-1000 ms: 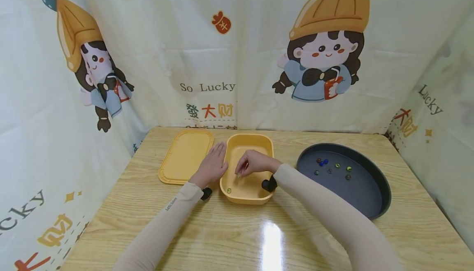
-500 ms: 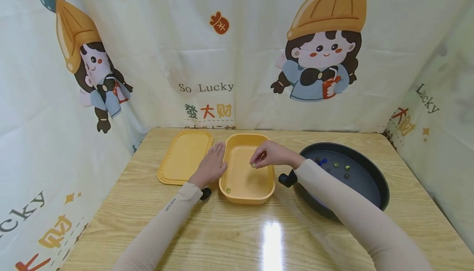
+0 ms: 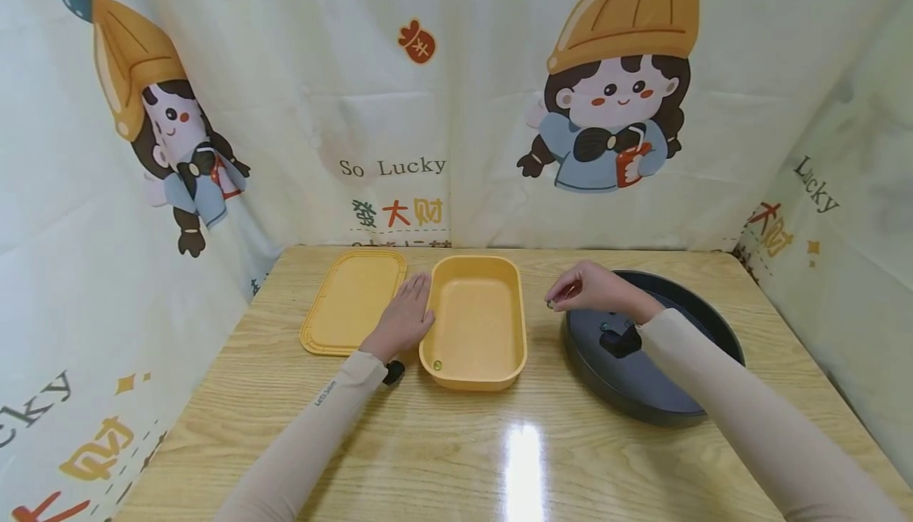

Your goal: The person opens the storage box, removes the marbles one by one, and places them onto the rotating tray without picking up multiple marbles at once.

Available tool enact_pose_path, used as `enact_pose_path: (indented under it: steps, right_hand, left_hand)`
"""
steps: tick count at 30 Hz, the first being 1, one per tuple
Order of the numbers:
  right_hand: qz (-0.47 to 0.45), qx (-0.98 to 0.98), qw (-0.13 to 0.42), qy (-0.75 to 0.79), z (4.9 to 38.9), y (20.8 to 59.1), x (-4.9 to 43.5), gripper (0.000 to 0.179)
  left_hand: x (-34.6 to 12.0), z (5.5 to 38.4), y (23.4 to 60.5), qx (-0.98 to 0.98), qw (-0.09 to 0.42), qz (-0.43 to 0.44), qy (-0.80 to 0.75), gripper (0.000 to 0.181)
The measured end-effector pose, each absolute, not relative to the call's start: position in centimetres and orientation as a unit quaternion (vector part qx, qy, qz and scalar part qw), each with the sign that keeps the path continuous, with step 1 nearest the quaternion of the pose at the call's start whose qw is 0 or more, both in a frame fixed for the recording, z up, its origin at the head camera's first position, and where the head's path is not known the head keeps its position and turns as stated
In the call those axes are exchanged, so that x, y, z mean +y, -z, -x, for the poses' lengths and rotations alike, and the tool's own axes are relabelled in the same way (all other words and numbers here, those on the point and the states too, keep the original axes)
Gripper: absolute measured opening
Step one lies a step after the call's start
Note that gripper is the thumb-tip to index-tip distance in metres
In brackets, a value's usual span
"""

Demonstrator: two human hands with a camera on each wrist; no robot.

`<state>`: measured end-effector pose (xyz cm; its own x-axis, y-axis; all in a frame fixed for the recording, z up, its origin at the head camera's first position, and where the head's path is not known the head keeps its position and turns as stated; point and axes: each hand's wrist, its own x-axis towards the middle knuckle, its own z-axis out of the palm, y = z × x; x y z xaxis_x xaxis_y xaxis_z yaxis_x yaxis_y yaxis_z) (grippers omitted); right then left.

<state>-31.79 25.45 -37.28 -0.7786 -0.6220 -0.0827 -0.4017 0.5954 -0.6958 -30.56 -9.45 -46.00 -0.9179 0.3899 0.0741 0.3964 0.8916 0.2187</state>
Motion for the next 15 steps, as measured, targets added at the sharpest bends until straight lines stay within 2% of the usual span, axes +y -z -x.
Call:
enact_pose_path:
  steps: [15]
  right_hand:
    - [0.205, 0.902, 0.17, 0.34, 30.9, 40.1, 34.0, 0.029]
  left_hand:
    - [-9.4, 30.6, 46.1, -0.974, 0.013, 0.197, 0.114, 0.062]
